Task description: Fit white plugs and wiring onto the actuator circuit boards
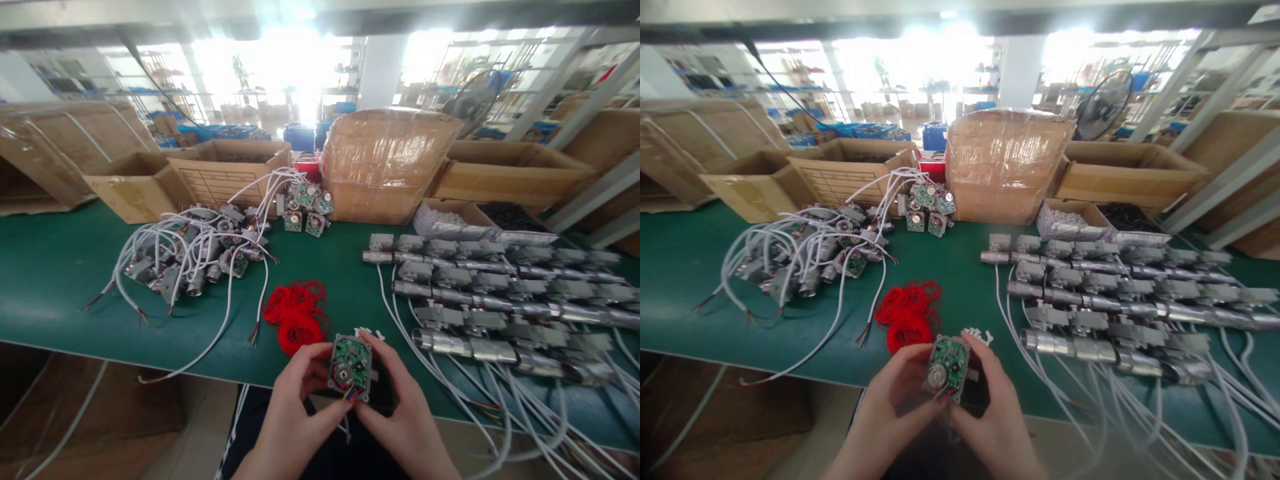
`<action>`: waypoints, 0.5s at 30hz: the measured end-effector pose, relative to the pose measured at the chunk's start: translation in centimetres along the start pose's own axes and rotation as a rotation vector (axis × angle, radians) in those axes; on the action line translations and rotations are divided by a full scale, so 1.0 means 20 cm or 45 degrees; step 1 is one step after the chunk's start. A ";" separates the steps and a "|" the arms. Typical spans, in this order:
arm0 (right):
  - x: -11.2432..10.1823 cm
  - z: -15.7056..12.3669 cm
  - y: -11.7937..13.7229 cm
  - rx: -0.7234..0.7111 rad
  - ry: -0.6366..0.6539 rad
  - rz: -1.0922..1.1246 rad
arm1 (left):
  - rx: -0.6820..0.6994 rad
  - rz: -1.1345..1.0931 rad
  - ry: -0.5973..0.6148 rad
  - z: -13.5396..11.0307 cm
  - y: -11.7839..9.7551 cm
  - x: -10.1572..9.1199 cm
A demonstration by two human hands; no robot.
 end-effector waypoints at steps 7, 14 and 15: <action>-0.01 0.01 -0.01 0.113 0.059 0.152 | 0.131 -0.050 0.044 0.03 0.01 -0.03; -0.01 0.02 0.01 0.139 0.139 0.104 | 0.172 0.025 0.178 0.08 -0.02 0.02; -0.01 0.02 0.01 0.142 0.136 0.086 | 0.180 0.025 0.165 0.07 -0.02 0.03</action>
Point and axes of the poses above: each hand's wrist, its own z-axis towards the middle knuckle, its own x-axis out of the palm, y = z × x, the point moved 5 cm from there along z, towards the middle knuckle, and after that the axes turned 14 degrees about -y, right-handed, at the moved point
